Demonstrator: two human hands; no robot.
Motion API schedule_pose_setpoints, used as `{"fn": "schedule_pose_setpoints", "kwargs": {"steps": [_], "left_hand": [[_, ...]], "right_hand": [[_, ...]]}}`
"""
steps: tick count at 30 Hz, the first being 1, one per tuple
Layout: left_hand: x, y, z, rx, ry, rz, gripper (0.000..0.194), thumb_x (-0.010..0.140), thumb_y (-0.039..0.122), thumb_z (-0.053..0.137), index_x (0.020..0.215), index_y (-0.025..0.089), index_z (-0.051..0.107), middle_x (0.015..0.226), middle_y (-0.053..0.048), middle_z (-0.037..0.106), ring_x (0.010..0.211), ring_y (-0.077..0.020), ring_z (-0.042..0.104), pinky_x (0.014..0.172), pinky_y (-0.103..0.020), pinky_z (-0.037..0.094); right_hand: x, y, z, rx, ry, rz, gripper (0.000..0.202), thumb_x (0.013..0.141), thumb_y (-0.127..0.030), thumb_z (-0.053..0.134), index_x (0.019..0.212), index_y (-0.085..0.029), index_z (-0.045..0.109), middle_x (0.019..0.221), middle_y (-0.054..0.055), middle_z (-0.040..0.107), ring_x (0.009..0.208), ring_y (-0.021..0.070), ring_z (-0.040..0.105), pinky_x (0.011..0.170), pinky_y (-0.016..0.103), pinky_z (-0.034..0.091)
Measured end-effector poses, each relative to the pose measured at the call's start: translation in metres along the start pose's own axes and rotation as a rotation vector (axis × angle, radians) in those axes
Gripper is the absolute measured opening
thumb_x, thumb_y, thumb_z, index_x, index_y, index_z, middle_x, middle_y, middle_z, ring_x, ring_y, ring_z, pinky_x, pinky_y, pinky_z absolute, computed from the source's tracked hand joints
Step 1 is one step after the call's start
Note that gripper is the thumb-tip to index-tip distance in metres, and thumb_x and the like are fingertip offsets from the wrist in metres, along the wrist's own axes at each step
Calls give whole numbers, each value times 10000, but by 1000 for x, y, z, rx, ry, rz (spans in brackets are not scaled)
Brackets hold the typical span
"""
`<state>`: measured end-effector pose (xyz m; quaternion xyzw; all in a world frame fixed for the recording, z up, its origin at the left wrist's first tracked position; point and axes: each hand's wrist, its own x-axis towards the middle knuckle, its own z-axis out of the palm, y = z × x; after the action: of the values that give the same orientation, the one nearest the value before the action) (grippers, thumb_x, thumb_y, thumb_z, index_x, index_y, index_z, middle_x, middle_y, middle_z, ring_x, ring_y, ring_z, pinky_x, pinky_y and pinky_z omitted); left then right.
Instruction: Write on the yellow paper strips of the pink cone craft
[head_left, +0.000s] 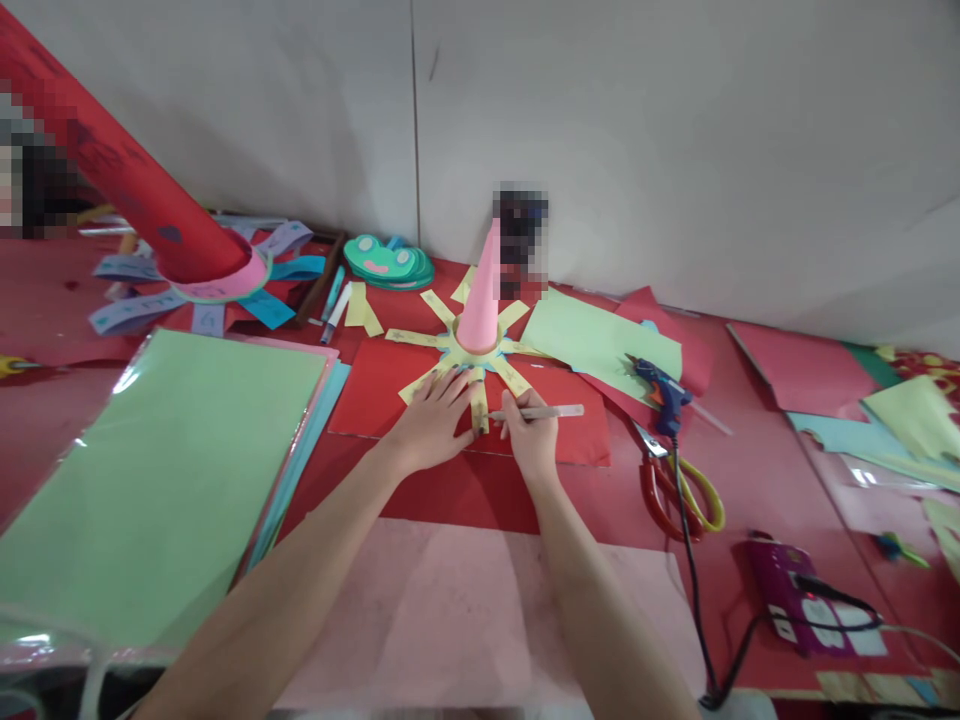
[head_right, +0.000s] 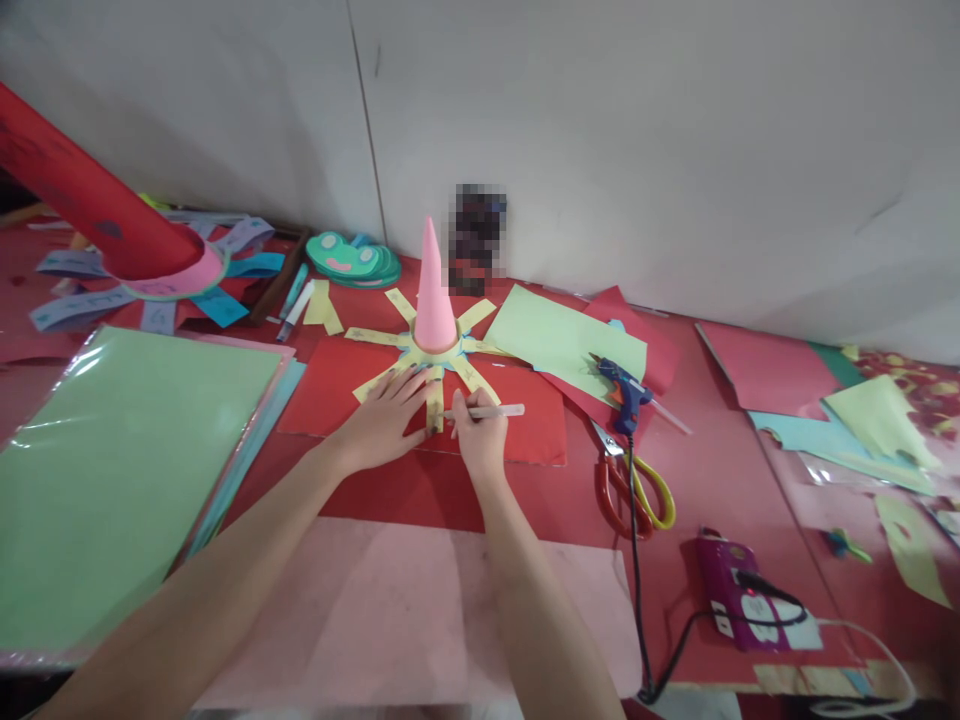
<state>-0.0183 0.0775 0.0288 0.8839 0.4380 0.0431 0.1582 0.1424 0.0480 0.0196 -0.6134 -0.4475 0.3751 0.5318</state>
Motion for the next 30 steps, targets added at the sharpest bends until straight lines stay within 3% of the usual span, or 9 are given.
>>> {"fn": "schedule_pose_setpoints", "kwargs": {"steps": [10,20,30], "left_hand": [[0,-1,1,19,10,17,613,902,382,449,1454,181,275,1552,-95,256,1451,-267,135,1174,-470,118],[0,-2,2,-12,17,17,607,918,405,418,1463,199,249,1554,-90,250,1453,-266,123,1175,-467,108],[0,-1,2,-29,7,0,620,907,394,449,1462,199,252,1563,-86,227,1455,-269,111,1178,-469,100]], "right_hand": [[0,-2,1,-55,-57,-45,364,836,-370,584,575,-240,366,383,-83,464,403,112,501,495,231,419],[-1,-2,1,-60,-10,-6,365,837,-370,563,585,-240,334,393,-102,390,352,87,424,403,201,324],[-1,-2,1,-119,18,-26,379,843,-410,544,581,-240,330,384,-99,386,351,84,402,411,204,324]]}}
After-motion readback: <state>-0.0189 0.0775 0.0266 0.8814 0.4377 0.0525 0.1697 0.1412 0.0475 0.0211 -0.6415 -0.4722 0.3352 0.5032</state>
